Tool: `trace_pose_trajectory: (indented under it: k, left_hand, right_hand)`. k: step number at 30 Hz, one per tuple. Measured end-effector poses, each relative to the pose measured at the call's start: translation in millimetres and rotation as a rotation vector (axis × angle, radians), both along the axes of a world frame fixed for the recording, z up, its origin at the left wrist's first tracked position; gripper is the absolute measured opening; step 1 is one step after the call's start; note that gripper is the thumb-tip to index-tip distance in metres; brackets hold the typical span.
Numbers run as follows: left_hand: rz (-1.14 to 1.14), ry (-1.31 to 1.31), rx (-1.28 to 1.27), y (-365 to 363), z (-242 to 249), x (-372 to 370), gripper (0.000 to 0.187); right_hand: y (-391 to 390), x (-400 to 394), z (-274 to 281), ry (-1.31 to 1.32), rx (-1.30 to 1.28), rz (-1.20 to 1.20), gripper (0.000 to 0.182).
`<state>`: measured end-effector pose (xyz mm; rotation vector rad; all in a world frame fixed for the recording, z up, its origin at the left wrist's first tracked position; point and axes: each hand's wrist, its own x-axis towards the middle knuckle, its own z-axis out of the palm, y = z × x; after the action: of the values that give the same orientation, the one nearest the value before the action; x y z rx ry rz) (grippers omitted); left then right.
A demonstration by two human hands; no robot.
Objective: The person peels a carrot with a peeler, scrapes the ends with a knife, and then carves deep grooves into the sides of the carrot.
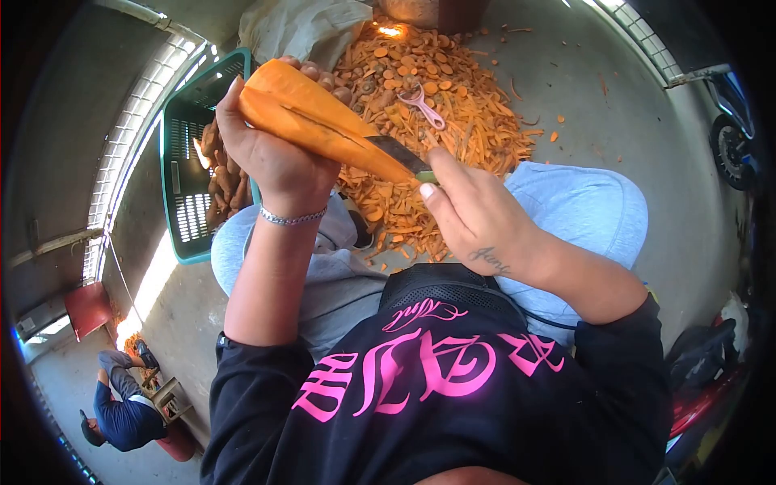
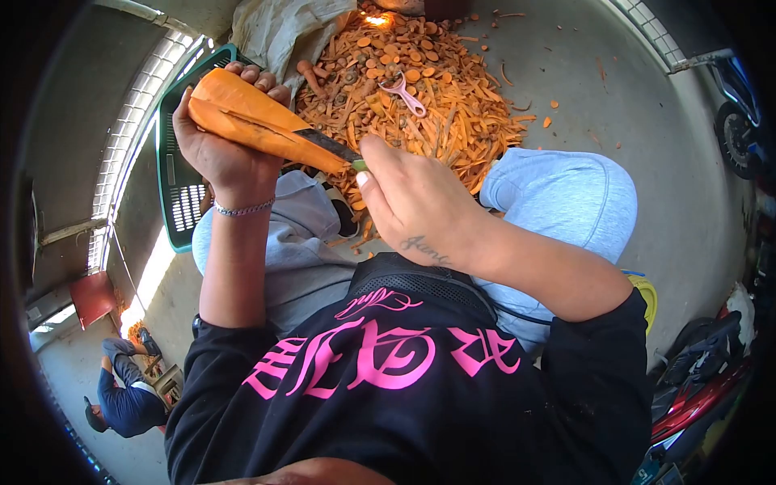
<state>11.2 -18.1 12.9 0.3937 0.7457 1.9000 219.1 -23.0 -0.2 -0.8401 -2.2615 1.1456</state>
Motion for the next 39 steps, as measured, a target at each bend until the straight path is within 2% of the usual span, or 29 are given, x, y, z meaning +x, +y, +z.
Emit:
trace_pose_trajectory:
  k: [5,8,14,20,23,26,32,35,39]
  left_hand:
    - [0.034,0.035,0.042,-1.3,-1.8,2.5,0.047]
    - [0.097,0.078,0.0,1.0,-6.1,3.6,0.047]
    - [0.129,0.073,-0.008,-0.8,-1.6,5.3,0.048]
    - [0.156,0.075,-0.038,-1.5,-0.1,4.1,0.049]
    - [0.17,0.113,-0.053,0.2,0.0,4.3,0.049]
    - [0.143,0.13,-0.047,-1.2,0.4,2.4,0.049]
    - [0.19,0.128,-0.054,3.0,-3.8,-2.7,0.05]
    - [0.195,0.133,-0.036,2.0,-4.1,-2.2,0.05]
    - [0.122,0.116,-0.024,-1.1,-0.7,2.2,0.054]
  right_hand:
    - [12.8,-8.2,4.0,-0.131,0.02,-0.042,0.043]
    - [16.0,-11.3,-5.8,-0.122,0.091,-0.082,0.047]
    - [15.8,-17.0,-6.3,-0.136,0.087,-0.117,0.047]
    - [18.1,-20.2,-9.7,-0.127,0.217,-0.135,0.045]
    - [19.1,-22.1,-12.2,-0.126,0.163,-0.126,0.045]
    - [17.6,-24.7,-14.4,-0.023,-0.05,-0.081,0.045]
    - [15.2,-25.6,-15.1,-0.028,-0.126,-0.066,0.042]
    - [16.8,-24.8,-16.5,-0.057,0.096,-0.091,0.041]
    - [25.0,-20.4,-7.5,-0.074,0.028,-0.073,0.043]
